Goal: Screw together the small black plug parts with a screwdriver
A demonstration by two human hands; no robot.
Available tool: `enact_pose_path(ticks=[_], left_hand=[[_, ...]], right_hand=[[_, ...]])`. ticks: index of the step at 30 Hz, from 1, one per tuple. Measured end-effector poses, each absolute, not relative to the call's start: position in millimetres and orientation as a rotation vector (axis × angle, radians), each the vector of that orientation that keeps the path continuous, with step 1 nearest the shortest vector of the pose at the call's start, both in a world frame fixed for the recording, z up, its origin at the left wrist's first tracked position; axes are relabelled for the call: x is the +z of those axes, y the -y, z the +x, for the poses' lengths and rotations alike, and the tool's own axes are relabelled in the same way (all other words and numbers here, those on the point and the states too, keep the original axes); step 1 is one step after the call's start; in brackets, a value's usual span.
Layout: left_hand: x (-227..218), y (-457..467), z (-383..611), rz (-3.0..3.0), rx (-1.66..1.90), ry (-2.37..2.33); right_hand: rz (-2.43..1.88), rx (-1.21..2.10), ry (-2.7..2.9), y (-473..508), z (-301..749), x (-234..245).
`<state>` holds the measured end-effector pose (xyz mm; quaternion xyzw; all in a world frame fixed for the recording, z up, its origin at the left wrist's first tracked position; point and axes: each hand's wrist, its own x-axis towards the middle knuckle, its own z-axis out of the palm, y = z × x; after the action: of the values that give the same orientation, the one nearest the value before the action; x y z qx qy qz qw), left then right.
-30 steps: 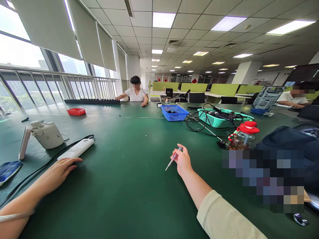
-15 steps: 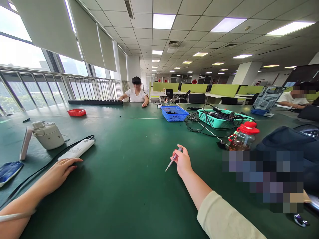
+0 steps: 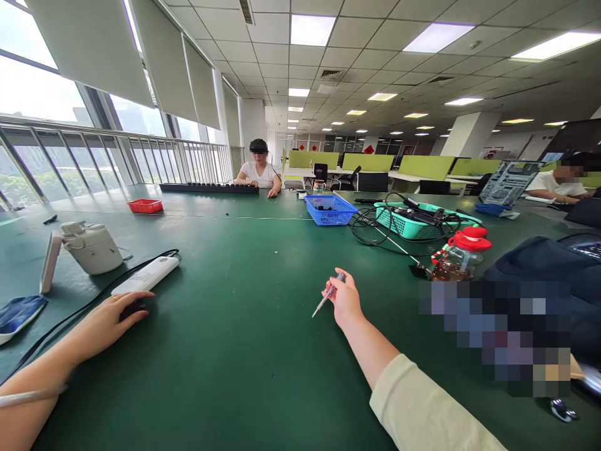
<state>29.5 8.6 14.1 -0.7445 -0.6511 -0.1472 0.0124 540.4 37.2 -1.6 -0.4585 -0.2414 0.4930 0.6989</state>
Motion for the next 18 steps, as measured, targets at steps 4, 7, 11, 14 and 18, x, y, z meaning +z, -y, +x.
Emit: enact_pose_path(ticks=[4, 7, 11, 14, 18], left_hand=[[21.3, 2.0, 28.7, -2.333, -0.474, 2.096], [25.3, 6.0, 24.6, -2.324, -0.457, 2.172], [24.1, 5.8, 18.7, -2.324, -0.516, 2.167], [21.1, 3.9, 16.6, -2.338, -0.524, 2.127], [17.9, 0.7, 16.2, -2.31, -0.509, 2.132]], right_hand=[[-1.017, 1.098, 0.535, -36.5, 540.8, -1.7], [-1.014, 1.101, 0.529, -36.5, 541.2, -1.9], [-1.014, 1.099, 0.528, -37.6, 541.9, -2.6], [-1.013, 1.096, 0.526, -38.0, 542.3, -2.7], [-1.021, 1.104, 0.519, -36.9, 542.3, -1.5]])
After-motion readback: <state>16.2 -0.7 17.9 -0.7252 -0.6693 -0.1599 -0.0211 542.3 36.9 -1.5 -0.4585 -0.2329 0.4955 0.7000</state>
